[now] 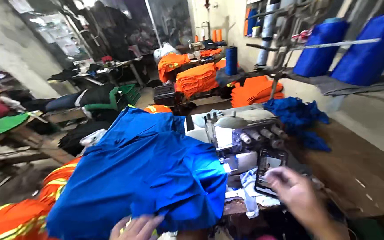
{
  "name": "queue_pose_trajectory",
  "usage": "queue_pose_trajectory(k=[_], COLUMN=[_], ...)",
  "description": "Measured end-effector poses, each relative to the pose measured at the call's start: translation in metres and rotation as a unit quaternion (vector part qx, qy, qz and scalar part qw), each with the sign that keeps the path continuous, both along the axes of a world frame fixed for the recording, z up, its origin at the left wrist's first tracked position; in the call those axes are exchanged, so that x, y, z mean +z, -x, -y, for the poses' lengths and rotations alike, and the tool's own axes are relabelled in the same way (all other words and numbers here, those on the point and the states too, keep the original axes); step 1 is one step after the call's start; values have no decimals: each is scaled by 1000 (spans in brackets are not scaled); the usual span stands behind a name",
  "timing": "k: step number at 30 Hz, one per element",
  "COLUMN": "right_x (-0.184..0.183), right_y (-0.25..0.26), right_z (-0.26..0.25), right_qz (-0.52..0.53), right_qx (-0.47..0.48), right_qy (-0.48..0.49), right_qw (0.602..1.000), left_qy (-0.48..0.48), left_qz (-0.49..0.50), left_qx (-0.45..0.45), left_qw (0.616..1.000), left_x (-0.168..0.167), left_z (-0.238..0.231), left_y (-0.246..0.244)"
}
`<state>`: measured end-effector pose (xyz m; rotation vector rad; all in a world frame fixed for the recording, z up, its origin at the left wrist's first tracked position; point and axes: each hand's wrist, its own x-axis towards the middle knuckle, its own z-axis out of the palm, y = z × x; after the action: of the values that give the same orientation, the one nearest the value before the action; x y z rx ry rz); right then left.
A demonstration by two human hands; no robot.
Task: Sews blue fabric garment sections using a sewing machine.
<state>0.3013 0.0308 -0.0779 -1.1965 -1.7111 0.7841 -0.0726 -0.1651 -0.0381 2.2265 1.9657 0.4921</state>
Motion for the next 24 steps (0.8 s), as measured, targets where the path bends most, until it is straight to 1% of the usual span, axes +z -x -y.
queue_pose_trajectory(k=[1,3,4,5,7,8,10,12,15,16,17,18,19,21,24], right_x=[-18,-43,-51,-58,-66,-69,-74,-82,-91,-93,-94,-95,-95,-94,-95], right_y=[23,69,87,101,111,106,92,88,93,93,91,88,86,82,84], right_z=[13,20,18,15,11,11,11,9,6,4,2,1,1,3,0], right_qz=[1,-10,-18,-26,-59,-90,-145,-162,-182,-181,-178,-176,-175,-168,-151], right_qx=[29,56,57,50,28,31,55,86,97,99,103,108,113,126,126], right_qy=[37,112,138,142,106,95,121,153,133,124,120,120,126,140,127], right_qw=[999,992,989,988,992,991,980,971,969,971,971,971,970,968,972], left_qy=[-49,-157,-173,-162,-110,-88,-65,-50,-69,-109,-169,-198,-190,-159,-134], left_qz=[-5,29,56,68,63,43,-23,-63,-85,-80,-83,-96,-124,-188,-234], left_qx=[-17,-26,-20,-5,15,14,-14,-46,-59,-58,-69,-91,-121,-153,-188], left_qw=[999,987,983,984,992,995,998,996,992,989,980,971,966,957,944], left_x=[2,1,-2,-8,-24,-33,-44,-43,-37,-32,-30,-28,-29,-36,-30], left_z=[-25,-88,-120,-148,-188,-198,-210,-215,-207,-197,-184,-168,-153,-129,-109], left_y=[-11,-45,-63,-76,-91,-91,-82,-75,-77,-80,-81,-80,-77,-69,-76])
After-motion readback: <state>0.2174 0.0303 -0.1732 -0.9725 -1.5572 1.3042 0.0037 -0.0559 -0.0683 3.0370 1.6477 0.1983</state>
